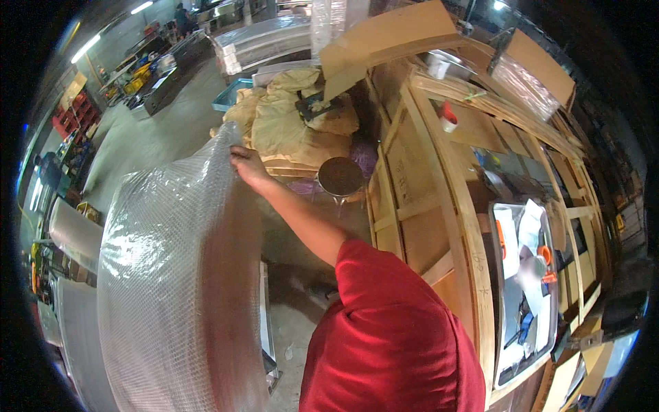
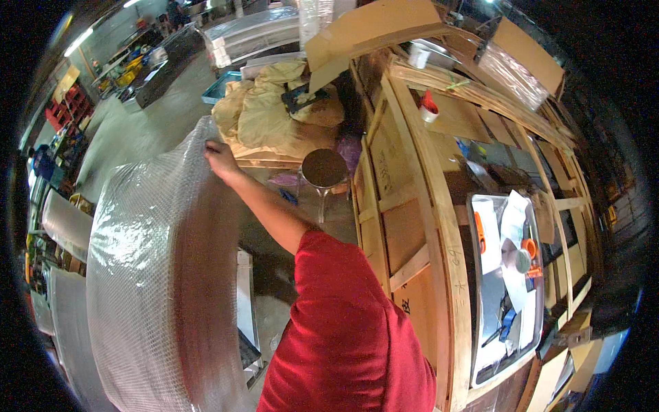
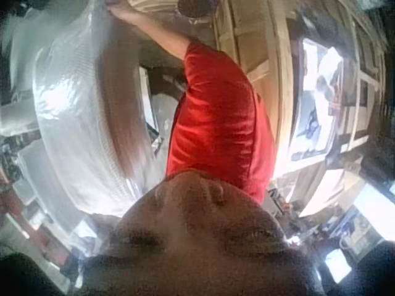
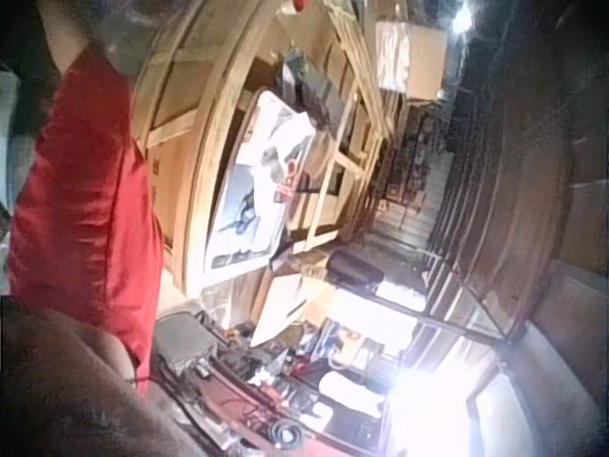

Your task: The person wraps a large piece of furniture with bubble wrap and secures it with packing tape. They unroll the bubble wrap, cover the furniture, and apply tape to hold the wrap in place.

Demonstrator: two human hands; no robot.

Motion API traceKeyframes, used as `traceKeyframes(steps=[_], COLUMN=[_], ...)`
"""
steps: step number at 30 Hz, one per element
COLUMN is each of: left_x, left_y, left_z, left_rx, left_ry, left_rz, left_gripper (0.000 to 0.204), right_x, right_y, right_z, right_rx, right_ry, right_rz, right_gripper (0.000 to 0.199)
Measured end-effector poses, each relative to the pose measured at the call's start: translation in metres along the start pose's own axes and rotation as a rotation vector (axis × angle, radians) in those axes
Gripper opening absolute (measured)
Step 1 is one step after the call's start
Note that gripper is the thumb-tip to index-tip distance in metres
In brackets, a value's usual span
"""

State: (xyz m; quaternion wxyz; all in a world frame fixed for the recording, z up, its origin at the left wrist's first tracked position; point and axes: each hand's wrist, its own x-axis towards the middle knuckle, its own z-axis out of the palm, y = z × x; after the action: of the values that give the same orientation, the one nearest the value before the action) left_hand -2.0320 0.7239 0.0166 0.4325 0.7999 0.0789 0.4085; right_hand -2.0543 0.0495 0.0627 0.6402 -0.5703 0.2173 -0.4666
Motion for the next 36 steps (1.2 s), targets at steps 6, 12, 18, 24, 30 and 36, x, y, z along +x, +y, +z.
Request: traceKeyframes(steps=[6, 12, 18, 24, 30, 36], left_x=[0.009, 0.015, 0.010, 0.010, -0.007, -0.032], left_y=[-0.003, -0.004, 0.011, 0.011, -0.007, -0.001], left_z=[0.006, -0.015, -0.013, -0.029, -0.136, -0.192], left_rx=[0.000, 0.036, 0.110, 0.186, 0.298, 0.376], left_ry=[-0.035, 0.011, 0.055, 0.111, 0.319, 0.424], left_rz=[-0.014, -0.024, -0.063, -0.080, -0.199, -0.266], left_gripper=[0.039, 0.041, 0.043, 0.044, 0.046, 0.048], right_x=[-0.005, -0.006, -0.022, 0.024, 0.104, 0.076], right_y=[-0.015, -0.019, -0.017, -0.053, -0.163, -0.199], right_z=[0.008, 0.012, -0.025, -0.183, -0.523, -0.715], right_rx=[0.176, 0.104, 0.197, -0.343, -1.376, -1.687], right_ry=[-0.008, 0.080, -0.110, -0.309, 0.256, 0.565], right_rz=[0.277, 0.318, 0.359, 0.215, -0.059, 0.374], right_gripper=[0.017, 0.029, 0.024, 0.027, 0.031, 0.036])
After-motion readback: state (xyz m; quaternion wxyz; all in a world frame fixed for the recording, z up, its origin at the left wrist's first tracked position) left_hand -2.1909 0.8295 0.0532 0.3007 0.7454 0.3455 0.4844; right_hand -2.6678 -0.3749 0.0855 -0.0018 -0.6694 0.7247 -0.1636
